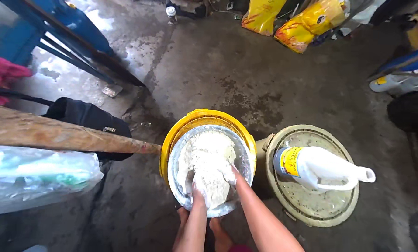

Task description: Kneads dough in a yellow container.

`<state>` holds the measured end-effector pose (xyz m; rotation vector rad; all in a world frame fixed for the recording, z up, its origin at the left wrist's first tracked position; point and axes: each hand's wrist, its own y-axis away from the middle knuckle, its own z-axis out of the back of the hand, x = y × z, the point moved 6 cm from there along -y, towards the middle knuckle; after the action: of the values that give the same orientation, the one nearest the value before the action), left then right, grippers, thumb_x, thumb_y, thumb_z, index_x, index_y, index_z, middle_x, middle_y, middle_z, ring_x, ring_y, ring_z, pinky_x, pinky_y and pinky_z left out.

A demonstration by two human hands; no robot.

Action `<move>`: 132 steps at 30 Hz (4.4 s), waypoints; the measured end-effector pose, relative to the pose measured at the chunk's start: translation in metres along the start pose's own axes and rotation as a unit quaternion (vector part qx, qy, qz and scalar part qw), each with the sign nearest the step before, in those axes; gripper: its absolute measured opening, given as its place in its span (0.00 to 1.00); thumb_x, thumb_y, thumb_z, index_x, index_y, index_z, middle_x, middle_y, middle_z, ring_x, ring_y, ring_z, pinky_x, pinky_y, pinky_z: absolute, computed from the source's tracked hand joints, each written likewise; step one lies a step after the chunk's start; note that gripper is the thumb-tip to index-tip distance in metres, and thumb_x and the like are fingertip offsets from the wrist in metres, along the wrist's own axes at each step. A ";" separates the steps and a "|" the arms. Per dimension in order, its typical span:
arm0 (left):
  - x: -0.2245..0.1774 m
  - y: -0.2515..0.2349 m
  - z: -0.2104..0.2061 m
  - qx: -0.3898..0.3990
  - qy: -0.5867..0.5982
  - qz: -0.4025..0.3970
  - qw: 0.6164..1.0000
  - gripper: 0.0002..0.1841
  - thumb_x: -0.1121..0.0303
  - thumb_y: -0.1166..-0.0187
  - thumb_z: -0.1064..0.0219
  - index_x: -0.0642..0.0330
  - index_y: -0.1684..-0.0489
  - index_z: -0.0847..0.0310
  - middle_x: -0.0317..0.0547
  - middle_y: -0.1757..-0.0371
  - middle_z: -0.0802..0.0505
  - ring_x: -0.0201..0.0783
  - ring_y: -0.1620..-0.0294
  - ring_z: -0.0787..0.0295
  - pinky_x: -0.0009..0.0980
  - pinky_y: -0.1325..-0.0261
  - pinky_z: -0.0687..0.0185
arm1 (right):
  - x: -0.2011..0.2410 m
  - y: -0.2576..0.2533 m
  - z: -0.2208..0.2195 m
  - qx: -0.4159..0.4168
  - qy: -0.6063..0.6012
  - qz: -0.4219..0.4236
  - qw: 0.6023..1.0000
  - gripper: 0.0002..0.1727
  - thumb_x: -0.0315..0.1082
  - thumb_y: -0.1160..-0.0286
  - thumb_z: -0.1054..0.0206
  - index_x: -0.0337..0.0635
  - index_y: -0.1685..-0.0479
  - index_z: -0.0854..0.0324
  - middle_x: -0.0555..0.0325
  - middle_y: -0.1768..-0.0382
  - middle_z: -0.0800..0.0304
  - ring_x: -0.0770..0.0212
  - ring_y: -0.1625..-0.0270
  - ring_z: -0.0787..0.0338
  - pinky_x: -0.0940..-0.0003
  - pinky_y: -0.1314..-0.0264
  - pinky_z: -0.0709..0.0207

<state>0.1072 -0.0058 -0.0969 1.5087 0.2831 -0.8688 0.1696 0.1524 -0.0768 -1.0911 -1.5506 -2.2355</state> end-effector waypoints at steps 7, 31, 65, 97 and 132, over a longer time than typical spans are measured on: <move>-0.040 0.020 -0.032 0.024 0.022 -0.055 0.998 0.26 0.64 0.04 0.62 0.73 0.14 0.42 0.67 0.16 0.29 0.52 0.16 0.33 0.46 0.15 0.39 | 0.020 0.018 0.005 -0.076 0.010 -0.007 0.997 0.30 0.25 0.14 0.41 0.20 0.16 0.42 0.26 0.19 0.31 0.42 0.15 0.30 0.55 0.10 0.40; -0.118 -0.033 0.003 0.117 -0.748 -0.111 0.644 0.23 0.72 0.13 0.45 0.68 0.19 0.32 0.66 0.20 0.23 0.61 0.24 0.20 0.56 0.29 0.20 | 0.034 -0.012 0.015 -0.192 0.217 -0.062 0.955 0.30 0.36 0.16 0.37 0.35 0.16 0.31 0.35 0.21 0.24 0.43 0.18 0.23 0.49 0.14 0.32; -0.076 -0.015 -0.010 0.338 -0.775 -0.141 0.515 0.22 0.72 0.15 0.42 0.64 0.23 0.26 0.61 0.26 0.16 0.59 0.26 0.18 0.57 0.28 0.21 | 0.043 0.031 -0.053 -0.105 0.259 -0.155 0.948 0.21 0.29 0.12 0.48 0.24 0.30 0.22 0.31 0.27 0.20 0.37 0.21 0.21 0.46 0.18 0.30; -0.113 -0.020 -0.002 0.311 -0.764 -0.146 0.545 0.22 0.65 0.14 0.40 0.71 0.27 0.25 0.66 0.29 0.16 0.59 0.25 0.19 0.55 0.25 0.24 | 0.008 0.055 -0.068 -0.077 0.237 -0.199 0.948 0.21 0.29 0.13 0.47 0.24 0.29 0.23 0.31 0.28 0.19 0.37 0.23 0.20 0.45 0.20 0.28; -0.150 -0.025 0.008 0.317 -0.274 -0.077 0.905 0.18 0.81 0.19 0.40 0.74 0.31 0.26 0.54 0.44 0.10 0.33 0.45 0.12 0.30 0.37 0.17 | 0.057 0.051 -0.058 -0.135 -0.079 0.018 0.987 0.26 0.39 0.26 0.25 0.35 0.31 0.18 0.42 0.39 0.10 0.54 0.35 0.12 0.57 0.25 0.23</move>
<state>-0.0137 0.0386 -0.0163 1.7573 -0.3362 -1.5726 0.1310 0.0936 -0.0120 -1.3894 -1.2941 -2.4387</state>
